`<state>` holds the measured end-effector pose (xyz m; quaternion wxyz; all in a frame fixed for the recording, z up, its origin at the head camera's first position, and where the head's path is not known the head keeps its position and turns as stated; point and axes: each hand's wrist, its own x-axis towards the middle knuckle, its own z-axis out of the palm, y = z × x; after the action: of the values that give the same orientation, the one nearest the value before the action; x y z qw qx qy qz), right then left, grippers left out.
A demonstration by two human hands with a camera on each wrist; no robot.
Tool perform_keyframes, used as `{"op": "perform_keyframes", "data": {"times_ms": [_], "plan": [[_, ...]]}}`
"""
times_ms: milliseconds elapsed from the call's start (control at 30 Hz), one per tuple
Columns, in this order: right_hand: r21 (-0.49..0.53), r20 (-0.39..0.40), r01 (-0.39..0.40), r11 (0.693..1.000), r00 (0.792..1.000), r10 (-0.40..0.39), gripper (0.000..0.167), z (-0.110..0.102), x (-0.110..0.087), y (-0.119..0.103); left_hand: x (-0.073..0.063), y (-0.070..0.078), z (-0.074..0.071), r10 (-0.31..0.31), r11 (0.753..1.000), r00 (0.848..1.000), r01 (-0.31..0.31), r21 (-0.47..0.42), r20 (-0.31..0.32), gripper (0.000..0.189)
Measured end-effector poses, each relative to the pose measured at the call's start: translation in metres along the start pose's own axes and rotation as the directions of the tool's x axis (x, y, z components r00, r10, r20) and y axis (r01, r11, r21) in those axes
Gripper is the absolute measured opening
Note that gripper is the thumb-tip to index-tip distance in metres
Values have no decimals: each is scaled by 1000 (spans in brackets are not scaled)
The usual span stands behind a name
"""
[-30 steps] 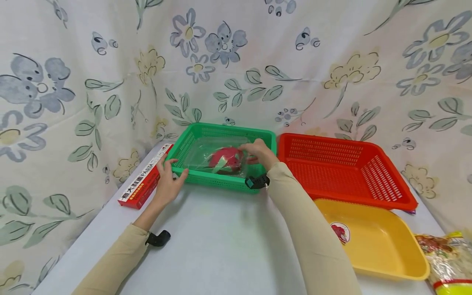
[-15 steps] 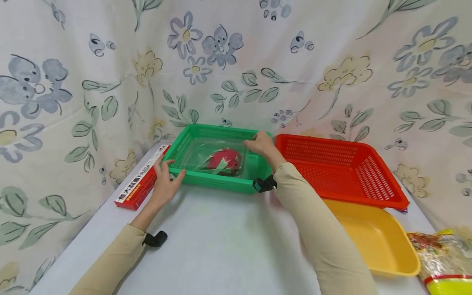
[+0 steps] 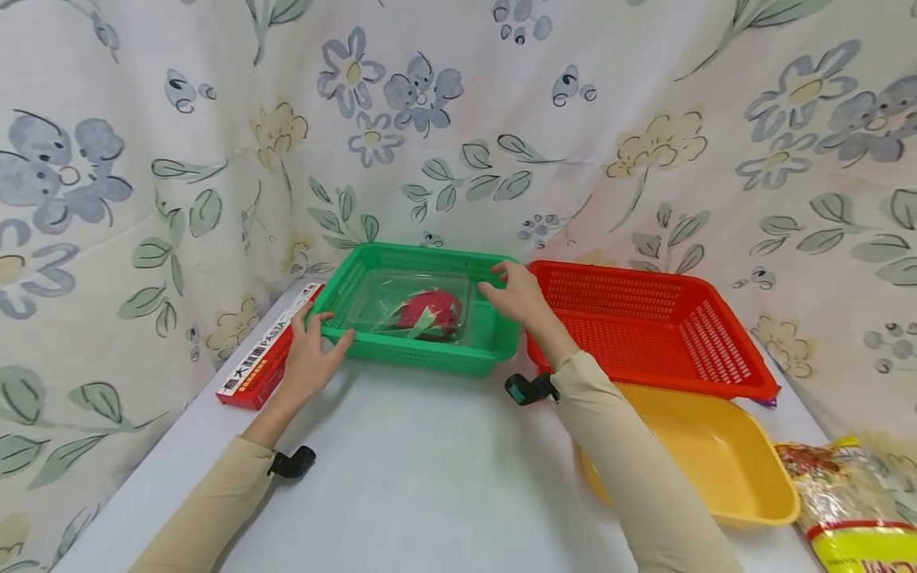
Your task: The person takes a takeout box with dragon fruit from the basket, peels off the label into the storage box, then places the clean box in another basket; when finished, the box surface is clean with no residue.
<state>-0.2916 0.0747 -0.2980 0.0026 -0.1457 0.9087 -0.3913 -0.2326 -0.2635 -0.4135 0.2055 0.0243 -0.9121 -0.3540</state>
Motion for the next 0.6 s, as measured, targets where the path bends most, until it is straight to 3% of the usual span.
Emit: {"op": "perform_keyframes", "data": {"times_ms": [233,400,600], "plan": [[33,-90,73,997,993,-70,50,3,-21,3,0,1,-17,44,994,999,-44,99,-2,64],[74,-174,71,995,983,-57,51,6,-40,7,-2,5,-22,115,985,993,-111,131,-23,65],[102,-265,83,991,963,-53,51,11,-63,16,-4,21,-22,193,968,981,-184,173,-35,66]]}}
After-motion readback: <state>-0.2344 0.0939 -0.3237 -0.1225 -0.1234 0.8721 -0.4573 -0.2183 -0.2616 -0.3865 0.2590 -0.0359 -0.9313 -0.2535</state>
